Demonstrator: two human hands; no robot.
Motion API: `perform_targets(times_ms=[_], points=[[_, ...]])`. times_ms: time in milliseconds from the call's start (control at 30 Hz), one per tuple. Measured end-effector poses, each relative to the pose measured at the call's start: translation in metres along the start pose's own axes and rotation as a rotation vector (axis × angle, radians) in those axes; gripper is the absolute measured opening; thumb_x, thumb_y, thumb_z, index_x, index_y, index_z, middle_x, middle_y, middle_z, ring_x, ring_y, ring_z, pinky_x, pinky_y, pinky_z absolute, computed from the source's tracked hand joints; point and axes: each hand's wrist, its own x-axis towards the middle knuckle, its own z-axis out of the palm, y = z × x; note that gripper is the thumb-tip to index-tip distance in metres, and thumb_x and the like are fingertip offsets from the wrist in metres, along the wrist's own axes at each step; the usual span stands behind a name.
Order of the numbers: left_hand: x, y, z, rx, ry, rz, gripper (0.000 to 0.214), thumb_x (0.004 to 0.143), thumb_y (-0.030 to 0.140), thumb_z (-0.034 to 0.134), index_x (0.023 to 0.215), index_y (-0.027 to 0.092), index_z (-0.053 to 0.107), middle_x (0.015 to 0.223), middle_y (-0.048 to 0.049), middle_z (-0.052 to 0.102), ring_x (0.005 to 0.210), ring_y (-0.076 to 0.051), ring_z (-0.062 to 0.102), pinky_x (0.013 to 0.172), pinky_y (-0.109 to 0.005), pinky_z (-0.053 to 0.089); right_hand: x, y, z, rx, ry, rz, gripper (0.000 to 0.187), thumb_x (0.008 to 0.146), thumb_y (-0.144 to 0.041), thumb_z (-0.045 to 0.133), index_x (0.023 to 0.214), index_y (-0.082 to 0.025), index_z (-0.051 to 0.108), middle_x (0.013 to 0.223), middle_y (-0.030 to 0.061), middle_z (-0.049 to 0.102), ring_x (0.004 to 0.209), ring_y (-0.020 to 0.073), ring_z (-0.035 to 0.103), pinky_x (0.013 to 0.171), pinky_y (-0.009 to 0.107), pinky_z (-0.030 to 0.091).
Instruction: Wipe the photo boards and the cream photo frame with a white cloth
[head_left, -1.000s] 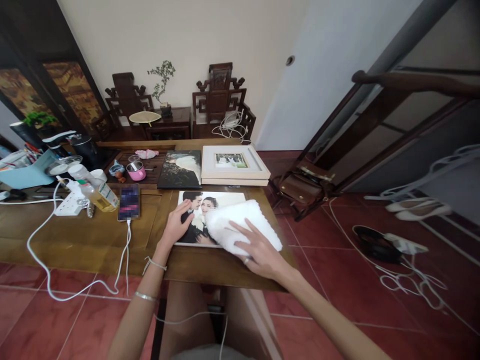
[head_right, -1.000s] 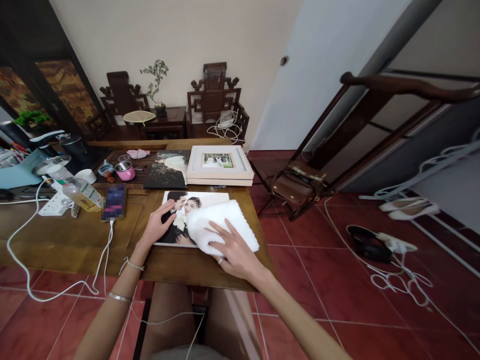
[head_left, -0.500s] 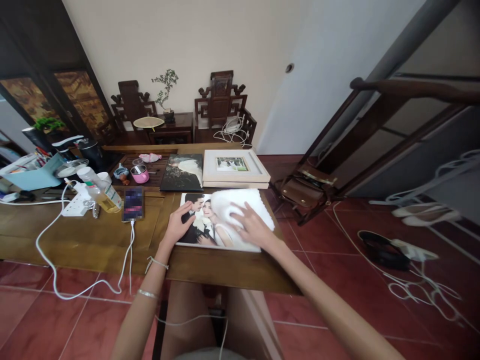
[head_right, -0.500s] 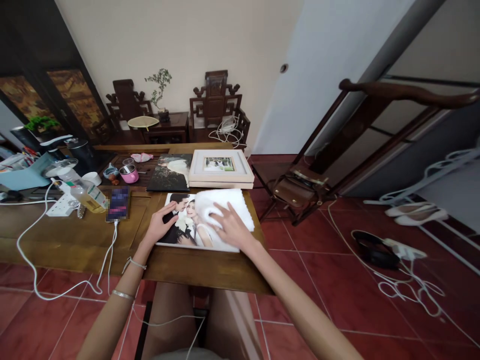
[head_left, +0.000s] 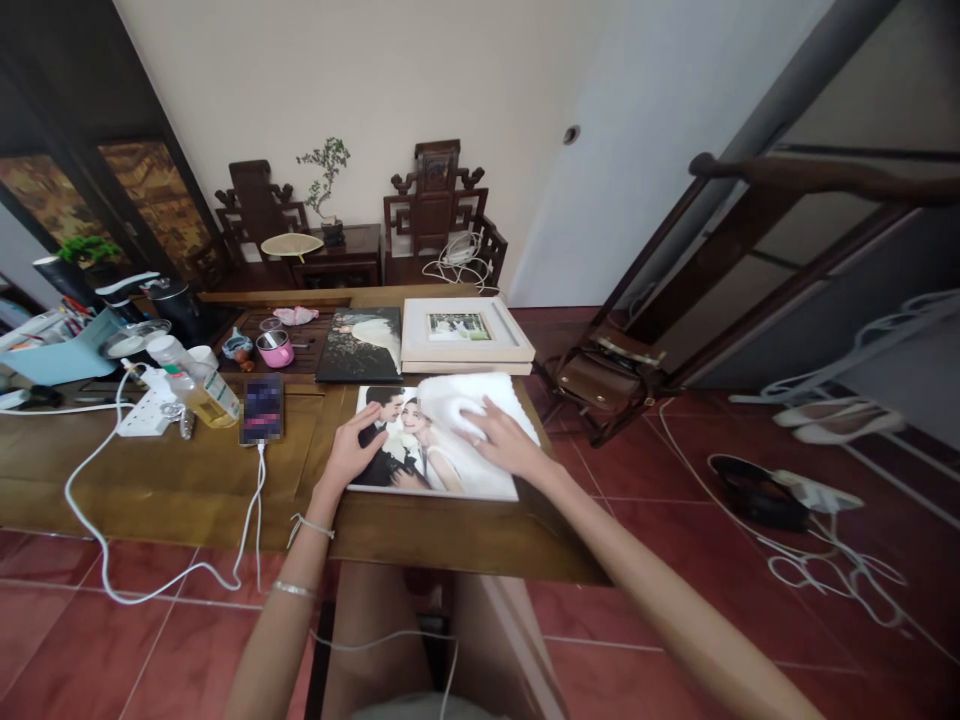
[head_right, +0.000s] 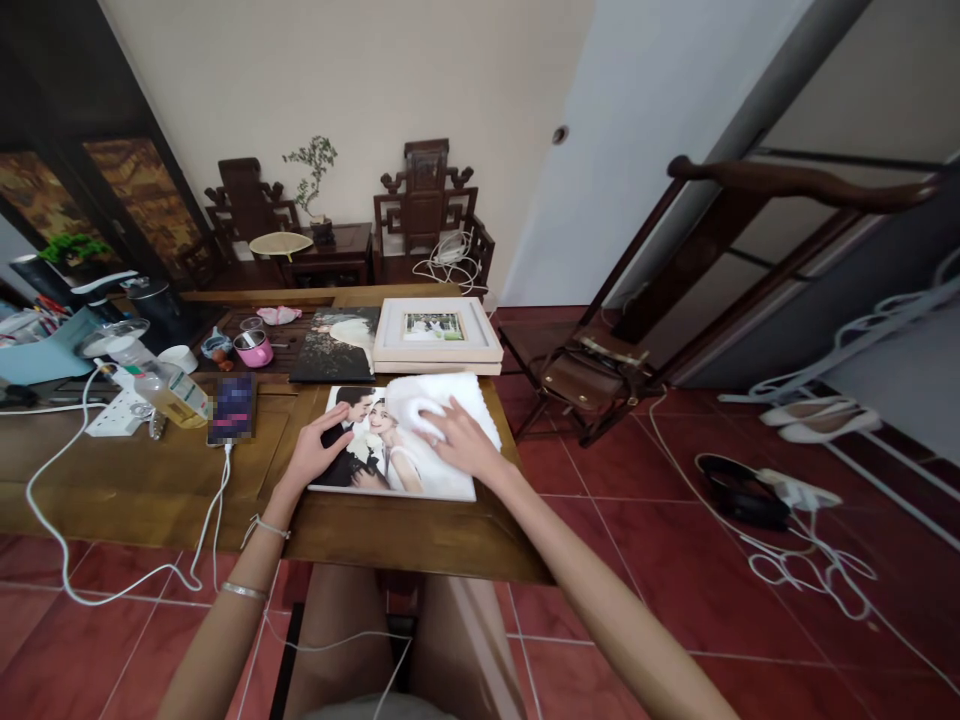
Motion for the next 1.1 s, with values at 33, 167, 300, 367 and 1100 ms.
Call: perform_targets(times_ms=[33,167,300,367,1100], points=[[0.0,0.0,0.0,-0.007,0.0,-0.002,0.042,0.082,0.033,0.06,0.12,0.017,0.061,0.133,-0.0103,0.055,0.126,-0.023,0.049,0.11,-0.042,0.037,0.011,0.006,0.002,0.0,0.011,0.02,0.032,0.093,-0.032,0.04,0.11,-0.017,0.063,0.114,0.0118,0.067,0.108,0.0298,0.06,0.108,0.052,0.031],[0.0,0.001,-0.001,-0.041,0.016,-0.031,0.042,0.08,0.032,0.063,0.119,0.017,0.062,0.132,-0.0102,0.056,0.125,-0.024,0.05,0.109,-0.042,0.037,0.023,0.015,0.006,0.026,0.047,0.061,0.033,0.094,-0.035,0.04,0.107,-0.018,0.064,0.117,0.0109,0.066,0.111,0.0297,0.059,0.109,0.051,0.03],[0.0,0.002,-0.003,-0.086,0.033,-0.062,0.044,0.078,0.032,0.066,0.119,0.017,0.062,0.13,-0.0098,0.058,0.124,-0.023,0.052,0.109,-0.042,0.038,-0.018,-0.008,0.004,0.019,0.042,-0.03,0.029,0.092,-0.03,0.041,0.103,-0.017,0.064,0.124,0.0136,0.061,0.122,0.0297,0.051,0.108,0.053,0.03],[0.001,0.003,-0.003,-0.096,0.047,-0.076,0.045,0.077,0.032,0.066,0.119,0.016,0.062,0.13,-0.0104,0.058,0.123,-0.023,0.052,0.109,-0.041,0.038,-0.045,-0.027,-0.002,0.026,0.004,-0.119,0.025,0.09,-0.028,0.043,0.097,-0.017,0.065,0.132,0.0155,0.054,0.128,0.0296,0.044,0.108,0.054,0.03],[-0.003,-0.003,0.002,0.039,-0.03,0.029,0.042,0.088,0.032,0.052,0.128,0.019,0.054,0.138,-0.0091,0.051,0.131,-0.022,0.043,0.112,-0.042,0.033,-0.029,-0.013,0.008,-0.047,0.033,-0.18,0.024,0.084,-0.018,0.046,0.1,-0.015,0.064,0.129,0.0186,0.056,0.13,0.0317,0.04,0.109,0.061,0.023]])
